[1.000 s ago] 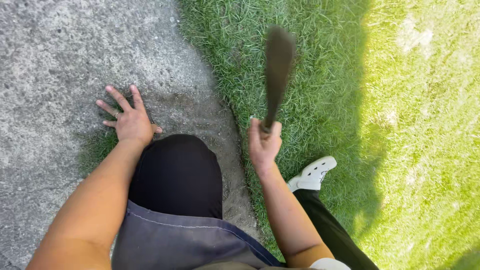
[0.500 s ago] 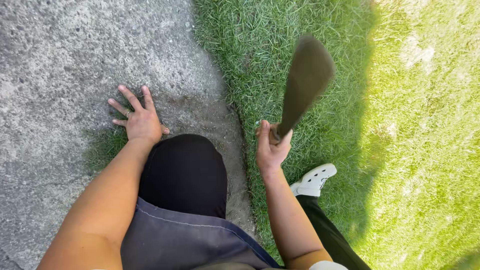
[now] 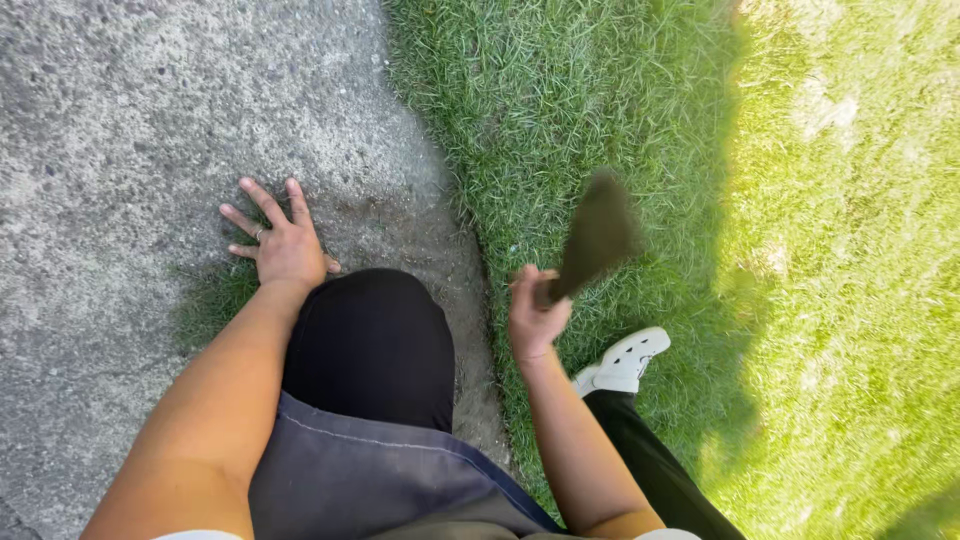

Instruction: The person uses a hand hoe to scrape and remove grass and weeds growing along the edge of a concrete path. They repeatedly scrape the soil and pull out clumps of grass with their hand, clearing a narrow strip along the pavement.

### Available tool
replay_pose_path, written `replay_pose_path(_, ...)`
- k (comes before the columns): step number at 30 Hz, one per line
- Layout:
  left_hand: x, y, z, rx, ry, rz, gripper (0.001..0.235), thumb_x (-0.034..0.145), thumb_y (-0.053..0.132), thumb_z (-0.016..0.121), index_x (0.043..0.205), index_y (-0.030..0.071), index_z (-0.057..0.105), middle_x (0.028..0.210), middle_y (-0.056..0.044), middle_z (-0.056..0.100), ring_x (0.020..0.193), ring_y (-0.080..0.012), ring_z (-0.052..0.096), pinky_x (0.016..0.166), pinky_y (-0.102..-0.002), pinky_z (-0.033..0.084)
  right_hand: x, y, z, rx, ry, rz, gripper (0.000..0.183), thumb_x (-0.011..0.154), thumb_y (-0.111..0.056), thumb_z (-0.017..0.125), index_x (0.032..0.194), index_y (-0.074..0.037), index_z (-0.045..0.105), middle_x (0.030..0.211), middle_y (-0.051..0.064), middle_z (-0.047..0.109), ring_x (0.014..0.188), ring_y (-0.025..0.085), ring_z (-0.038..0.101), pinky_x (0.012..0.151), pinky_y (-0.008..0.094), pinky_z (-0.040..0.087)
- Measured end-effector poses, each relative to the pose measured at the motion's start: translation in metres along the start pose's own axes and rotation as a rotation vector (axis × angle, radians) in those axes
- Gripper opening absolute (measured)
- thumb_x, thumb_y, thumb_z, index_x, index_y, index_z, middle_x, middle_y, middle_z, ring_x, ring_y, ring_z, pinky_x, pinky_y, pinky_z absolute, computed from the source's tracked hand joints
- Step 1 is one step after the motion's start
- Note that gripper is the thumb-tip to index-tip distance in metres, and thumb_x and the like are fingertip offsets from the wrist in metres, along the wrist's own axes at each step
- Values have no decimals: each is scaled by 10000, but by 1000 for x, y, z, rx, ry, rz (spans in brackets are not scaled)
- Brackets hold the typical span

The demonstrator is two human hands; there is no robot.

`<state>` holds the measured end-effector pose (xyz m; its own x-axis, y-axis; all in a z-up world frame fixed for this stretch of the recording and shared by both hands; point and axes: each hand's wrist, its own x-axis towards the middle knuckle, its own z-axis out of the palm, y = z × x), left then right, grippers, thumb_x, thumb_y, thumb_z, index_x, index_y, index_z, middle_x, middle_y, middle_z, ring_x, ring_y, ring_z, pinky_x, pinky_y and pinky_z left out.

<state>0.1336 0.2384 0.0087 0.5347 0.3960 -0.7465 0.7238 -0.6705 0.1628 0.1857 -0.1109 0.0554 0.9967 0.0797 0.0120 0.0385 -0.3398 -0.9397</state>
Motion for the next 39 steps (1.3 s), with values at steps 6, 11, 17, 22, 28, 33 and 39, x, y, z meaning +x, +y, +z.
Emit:
replay_pose_path(6, 2, 1, -5, 3, -31, -17, 1382, 695, 388, 942, 1698, 209, 7, 1626, -310, -276, 1428, -697, -138, 1074, -869, 223, -15, -3, 9, -614, -225, 330, 183, 937, -128, 701, 986, -70, 534, 756, 163, 670, 691, 222, 700, 661, 383, 550)
replay_pose_path(11, 0, 3, -2, -4, -28, -16, 1361, 705, 353, 938, 1699, 211, 20, 1635, -307, -284, 1444, -684, -150, 1084, -854, 234, 46, -1, 17, 42, -66, 1, 211, 1104, -125, 659, 991, -89, 484, 775, 166, 544, 693, 248, 563, 635, 405, 507)
replay_pose_path(17, -14, 6, -4, -15, -32, 6, 1366, 690, 351, 945, 1691, 209, 27, 1636, -312, -272, 1440, -690, -137, 1073, -855, 235, 8, 4, 41, -768, -327, 315, 221, 970, -152, 700, 1063, -79, 514, 787, 198, 652, 771, 458, 645, 648, 487, 498)
replay_pose_path(22, -11, 6, -2, 7, 1, -8, 1373, 681, 358, 949, 1689, 216, 27, 1647, -306, -245, 1447, -698, -104, 1052, -863, 244, 9, -23, 24, -588, -208, 364, 221, 976, -204, 697, 935, -97, 508, 713, 99, 633, 620, 232, 607, 574, 386, 528)
replay_pose_path(28, -7, -2, 3, 4, -8, 11, 1365, 686, 368, 940, 1676, 209, 14, 1639, -321, -254, 1437, -704, -109, 1051, -859, 248, 62, -12, 51, 25, -41, -181, 253, 1103, -143, 632, 867, -127, 544, 688, 54, 590, 556, 116, 517, 504, 295, 436)
replay_pose_path(33, -3, 3, -10, 2, -38, 2, 1354, 705, 367, 935, 1677, 222, 4, 1633, -315, -272, 1443, -689, -126, 1063, -860, 238, 54, -22, 72, -764, -311, 198, 184, 983, -159, 693, 988, -73, 530, 724, 80, 610, 608, 59, 481, 549, 277, 405)
replay_pose_path(39, -14, 1, 2, 10, -54, 0, 1357, 714, 365, 930, 1678, 197, -12, 1629, -317, -271, 1428, -702, -129, 1060, -861, 238, 79, -47, 45, -216, -82, -13, 202, 1064, -178, 656, 965, -82, 508, 784, 96, 609, 658, 140, 574, 570, 290, 525)
